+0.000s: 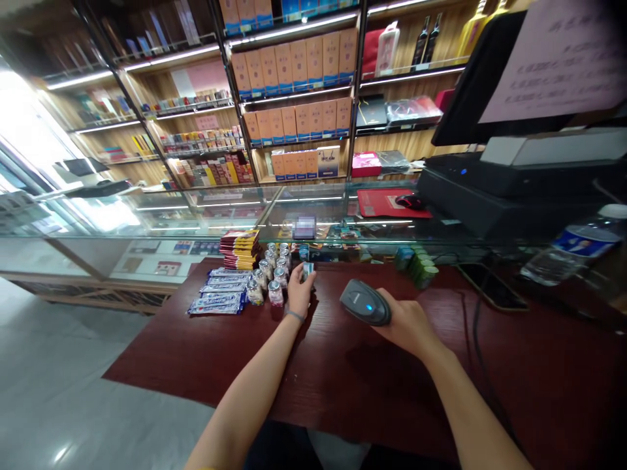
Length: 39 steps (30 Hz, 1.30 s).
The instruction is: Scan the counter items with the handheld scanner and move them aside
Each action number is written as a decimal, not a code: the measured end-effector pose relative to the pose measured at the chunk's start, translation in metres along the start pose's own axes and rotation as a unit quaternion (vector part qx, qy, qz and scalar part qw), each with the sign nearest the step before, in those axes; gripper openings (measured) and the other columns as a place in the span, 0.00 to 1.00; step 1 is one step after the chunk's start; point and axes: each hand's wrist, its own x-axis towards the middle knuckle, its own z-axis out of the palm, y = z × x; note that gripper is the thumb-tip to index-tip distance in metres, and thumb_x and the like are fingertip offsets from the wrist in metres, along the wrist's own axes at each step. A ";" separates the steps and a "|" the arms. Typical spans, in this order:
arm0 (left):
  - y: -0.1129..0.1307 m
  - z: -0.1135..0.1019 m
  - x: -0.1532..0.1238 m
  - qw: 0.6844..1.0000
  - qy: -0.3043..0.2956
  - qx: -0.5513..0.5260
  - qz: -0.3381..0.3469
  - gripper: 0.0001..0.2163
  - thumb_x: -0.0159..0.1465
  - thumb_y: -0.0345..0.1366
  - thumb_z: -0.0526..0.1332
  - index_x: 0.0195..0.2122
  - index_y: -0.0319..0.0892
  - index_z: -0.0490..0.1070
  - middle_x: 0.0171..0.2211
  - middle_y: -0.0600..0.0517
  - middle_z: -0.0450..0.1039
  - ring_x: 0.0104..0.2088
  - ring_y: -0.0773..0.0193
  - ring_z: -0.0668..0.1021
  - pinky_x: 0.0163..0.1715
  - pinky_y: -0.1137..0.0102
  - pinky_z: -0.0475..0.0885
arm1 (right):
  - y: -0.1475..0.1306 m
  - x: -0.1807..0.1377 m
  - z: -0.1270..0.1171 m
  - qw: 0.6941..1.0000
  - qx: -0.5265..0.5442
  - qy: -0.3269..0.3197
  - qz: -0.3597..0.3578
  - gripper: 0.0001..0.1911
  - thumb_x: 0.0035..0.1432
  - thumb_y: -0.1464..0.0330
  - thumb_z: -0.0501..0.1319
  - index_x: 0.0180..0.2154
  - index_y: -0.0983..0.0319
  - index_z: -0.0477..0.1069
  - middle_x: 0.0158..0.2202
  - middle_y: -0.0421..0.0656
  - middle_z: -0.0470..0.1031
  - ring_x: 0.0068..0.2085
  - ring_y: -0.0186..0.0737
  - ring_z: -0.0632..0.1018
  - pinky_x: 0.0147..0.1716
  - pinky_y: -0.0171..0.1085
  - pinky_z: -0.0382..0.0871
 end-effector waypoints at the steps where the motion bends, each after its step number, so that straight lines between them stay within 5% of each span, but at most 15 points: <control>1: 0.000 0.000 -0.001 0.999 0.005 0.030 0.024 0.20 0.59 0.36 0.68 0.51 0.42 0.69 0.52 0.44 0.75 0.55 0.58 0.76 0.59 0.62 0.66 | 0.001 0.000 0.000 1.000 0.002 0.002 0.002 0.19 0.52 0.63 0.62 0.47 0.59 0.67 0.25 0.41 0.80 0.26 0.46 0.81 0.24 0.35 0.60; 5: 0.005 0.001 -0.007 0.988 0.024 0.128 0.084 0.18 0.60 0.35 0.66 0.50 0.44 0.66 0.53 0.43 0.74 0.59 0.55 0.74 0.60 0.60 0.65 | 0.005 0.000 0.000 1.000 0.010 0.003 0.009 0.19 0.53 0.62 0.62 0.47 0.60 0.66 0.25 0.40 0.80 0.26 0.47 0.82 0.24 0.35 0.61; 13: 0.004 0.008 0.002 0.990 0.085 0.109 0.013 0.17 0.58 0.29 0.68 0.46 0.47 0.65 0.47 0.45 0.75 0.57 0.54 0.74 0.58 0.59 0.65 | 0.009 -0.001 0.000 0.998 0.050 0.018 0.031 0.13 0.54 0.62 0.61 0.43 0.57 0.67 0.25 0.39 0.80 0.27 0.48 0.83 0.23 0.35 0.62; 21: -0.003 0.019 0.019 0.979 0.143 0.140 0.028 0.17 0.58 0.28 0.67 0.45 0.46 0.64 0.51 0.41 0.74 0.59 0.53 0.73 0.60 0.60 0.64 | 0.019 -0.004 0.001 0.996 0.047 0.069 0.039 0.12 0.55 0.63 0.61 0.42 0.57 0.67 0.24 0.39 0.80 0.27 0.49 0.83 0.23 0.35 0.63; 39: -0.005 0.022 0.025 0.977 0.133 0.170 -0.006 0.20 0.60 0.30 0.67 0.51 0.47 0.62 0.58 0.41 0.70 0.64 0.53 0.69 0.63 0.57 0.60 | 0.020 -0.004 -0.003 0.994 0.051 0.064 0.071 0.15 0.54 0.61 0.60 0.44 0.55 0.68 0.25 0.39 0.80 0.28 0.50 0.83 0.23 0.36 0.63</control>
